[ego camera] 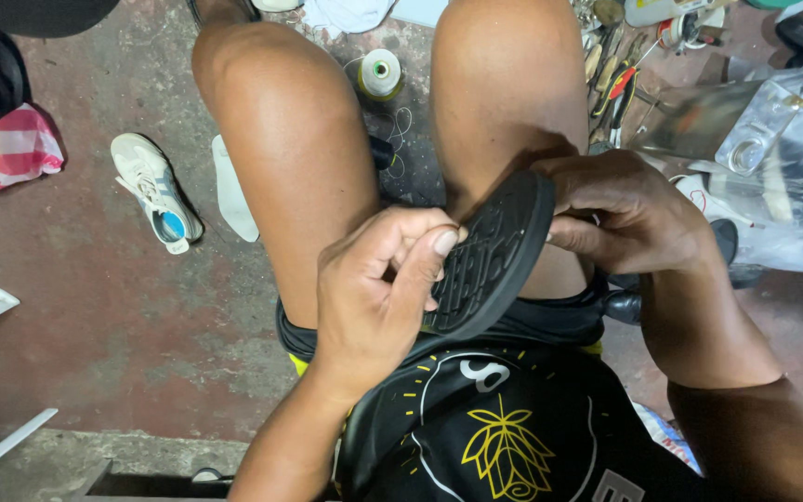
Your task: The person stitches the strap of a black flip-flop back into the sole using a needle and thread, pulling the thread tight through the rubber material while holding the shoe in their lap.
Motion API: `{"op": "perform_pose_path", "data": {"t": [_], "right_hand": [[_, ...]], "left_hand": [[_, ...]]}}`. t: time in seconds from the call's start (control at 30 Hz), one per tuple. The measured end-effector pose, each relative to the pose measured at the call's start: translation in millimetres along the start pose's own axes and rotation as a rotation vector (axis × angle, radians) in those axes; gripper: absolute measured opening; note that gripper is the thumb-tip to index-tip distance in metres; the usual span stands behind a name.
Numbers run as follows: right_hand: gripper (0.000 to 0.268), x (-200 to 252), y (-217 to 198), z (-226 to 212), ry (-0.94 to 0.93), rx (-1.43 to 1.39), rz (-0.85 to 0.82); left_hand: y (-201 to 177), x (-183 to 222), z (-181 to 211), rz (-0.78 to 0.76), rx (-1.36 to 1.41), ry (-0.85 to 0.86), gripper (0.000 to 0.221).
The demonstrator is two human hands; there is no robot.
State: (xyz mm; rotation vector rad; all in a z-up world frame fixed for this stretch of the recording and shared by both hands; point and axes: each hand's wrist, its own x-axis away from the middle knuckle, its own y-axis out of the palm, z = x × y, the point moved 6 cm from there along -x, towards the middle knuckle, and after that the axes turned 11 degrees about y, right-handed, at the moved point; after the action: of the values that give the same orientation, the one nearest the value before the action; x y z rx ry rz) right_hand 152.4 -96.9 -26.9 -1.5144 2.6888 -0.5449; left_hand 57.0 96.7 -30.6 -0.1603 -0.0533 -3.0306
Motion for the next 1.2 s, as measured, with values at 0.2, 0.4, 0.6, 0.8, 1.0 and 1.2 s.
{"op": "perform_pose_path", "data": {"t": [0.2, 0.4, 0.6, 0.8, 1.0, 1.2], "right_hand": [[0.014, -0.6, 3.7, -7.9, 0.099, 0.192, 0.119], [0.015, -0.1, 8.1, -18.6, 0.091, 0.327, 0.196], [0.017, 2.5, 8.9, -23.3, 0.085, 0.351, 0.252], [0.020, 2.9, 11.4, -19.0, 0.051, 0.351, 0.318], [0.012, 0.8, 14.1, -17.0, 0.139, 0.434, 0.312], [0.012, 11.1, 10.2, -11.3, 0.185, 0.546, 0.209]], "left_hand": [[0.0, 1.1, 21.1, -0.031, -0.271, 0.185, 0.012], [-3.2, -2.0, 23.5, -0.094, -0.246, 0.162, 0.014], [-3.2, -10.0, 22.2, -0.114, -0.243, 0.092, 0.010], [-1.7, -19.7, 14.3, -0.190, -0.210, 0.032, 0.010], [-2.2, -23.0, 0.6, -0.168, -0.134, 0.026, 0.024], [3.4, -19.7, -0.8, -0.114, -0.049, 0.032, 0.020]]}}
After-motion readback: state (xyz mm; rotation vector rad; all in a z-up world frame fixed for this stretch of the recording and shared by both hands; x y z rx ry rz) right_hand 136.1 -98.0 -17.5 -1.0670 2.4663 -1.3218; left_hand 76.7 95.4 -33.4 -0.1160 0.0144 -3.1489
